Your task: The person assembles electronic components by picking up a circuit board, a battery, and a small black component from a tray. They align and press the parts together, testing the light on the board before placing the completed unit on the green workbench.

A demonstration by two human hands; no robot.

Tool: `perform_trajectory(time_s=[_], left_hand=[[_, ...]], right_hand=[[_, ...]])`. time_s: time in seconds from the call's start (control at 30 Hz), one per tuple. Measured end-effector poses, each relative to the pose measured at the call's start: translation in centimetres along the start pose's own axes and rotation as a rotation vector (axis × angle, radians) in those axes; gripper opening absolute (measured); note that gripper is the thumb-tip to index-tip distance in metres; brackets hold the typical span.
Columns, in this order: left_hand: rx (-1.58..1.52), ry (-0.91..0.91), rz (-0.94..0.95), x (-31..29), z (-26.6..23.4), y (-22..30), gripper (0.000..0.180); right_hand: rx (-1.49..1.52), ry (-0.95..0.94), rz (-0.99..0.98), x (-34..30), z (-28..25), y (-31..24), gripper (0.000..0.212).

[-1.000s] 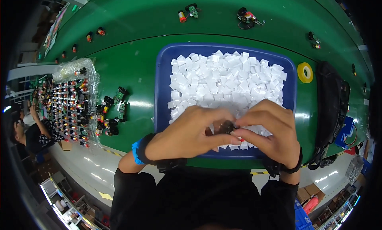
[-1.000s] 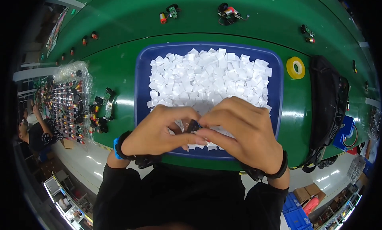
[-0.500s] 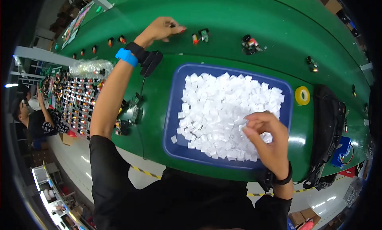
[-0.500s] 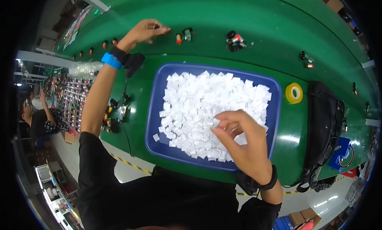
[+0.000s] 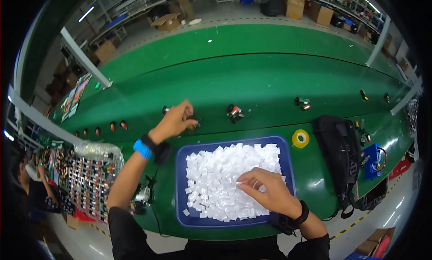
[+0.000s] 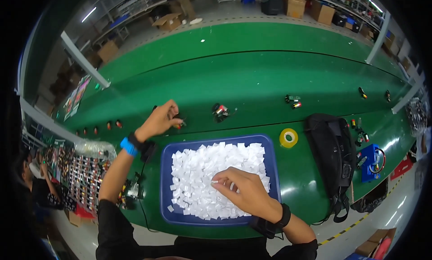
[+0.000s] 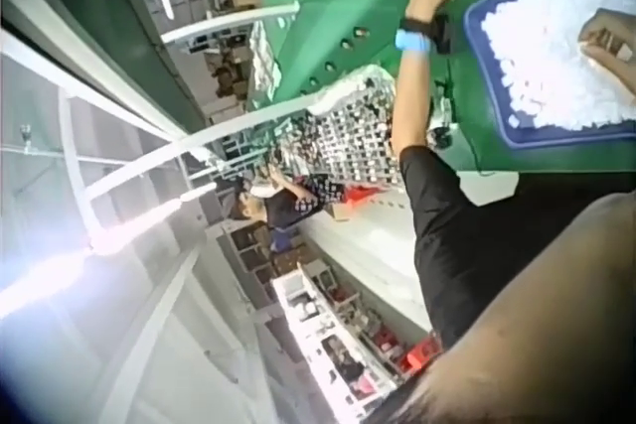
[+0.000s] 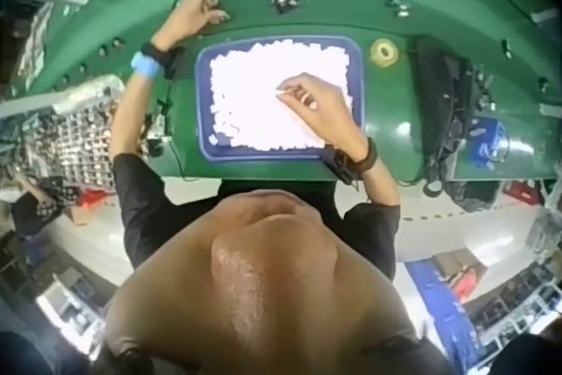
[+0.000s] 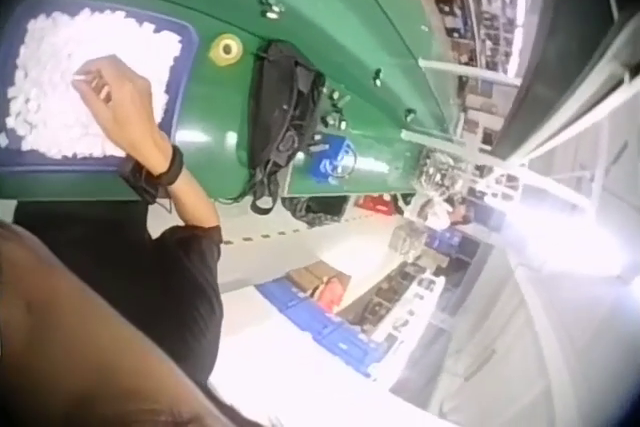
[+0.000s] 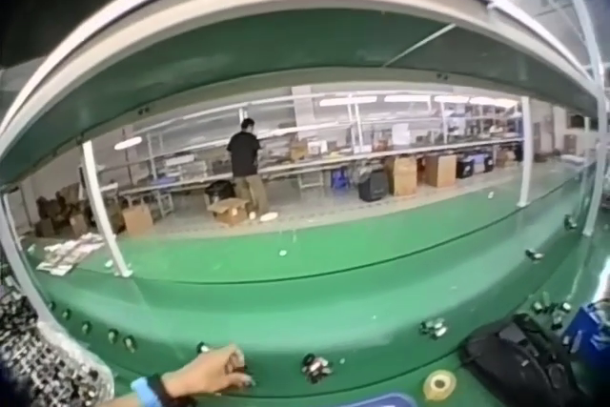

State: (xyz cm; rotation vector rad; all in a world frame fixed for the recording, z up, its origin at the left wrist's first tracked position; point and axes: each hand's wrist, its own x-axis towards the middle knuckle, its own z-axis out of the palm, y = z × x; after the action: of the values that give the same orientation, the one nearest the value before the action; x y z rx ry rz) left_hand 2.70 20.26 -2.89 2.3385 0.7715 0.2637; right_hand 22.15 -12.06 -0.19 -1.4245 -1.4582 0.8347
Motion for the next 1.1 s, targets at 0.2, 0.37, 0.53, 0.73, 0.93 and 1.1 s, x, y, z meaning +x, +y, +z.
perform_trajectory(time_s=[0.2,0.37,0.53,0.73,0.93,1.1], left_hand=[[-0.166,-0.038,0.167,-7.9,0.6,12.3,0.029],[-0.481,-0.093,0.043,-12.8,4.5,15.8,0.028],[-0.185,-0.011,0.31,-14.2,6.4,15.2,0.027],[-0.211,0.267,0.337,-14.1,7.8,16.1,0.029],[-1.225,-0.308,-0.36,-14.6,8.1,13.1,0.028],[-1.055,-0.241,-0.209,-13.7,9.1,12.3,0.029]], right_hand=[[0.103,0.05,0.098,-0.4,0.1,-0.9,0.022],[0.023,0.044,-0.078,-0.9,1.2,-0.7,0.021],[-0.171,0.061,-0.281,-0.6,1.3,-0.1,0.018],[-0.216,0.103,-0.332,-0.7,0.5,-0.3,0.016],[-0.3,0.108,-0.428,-0.8,0.4,-0.6,0.018],[-0.109,0.082,-0.063,0.0,0.9,-0.7,0.019]])
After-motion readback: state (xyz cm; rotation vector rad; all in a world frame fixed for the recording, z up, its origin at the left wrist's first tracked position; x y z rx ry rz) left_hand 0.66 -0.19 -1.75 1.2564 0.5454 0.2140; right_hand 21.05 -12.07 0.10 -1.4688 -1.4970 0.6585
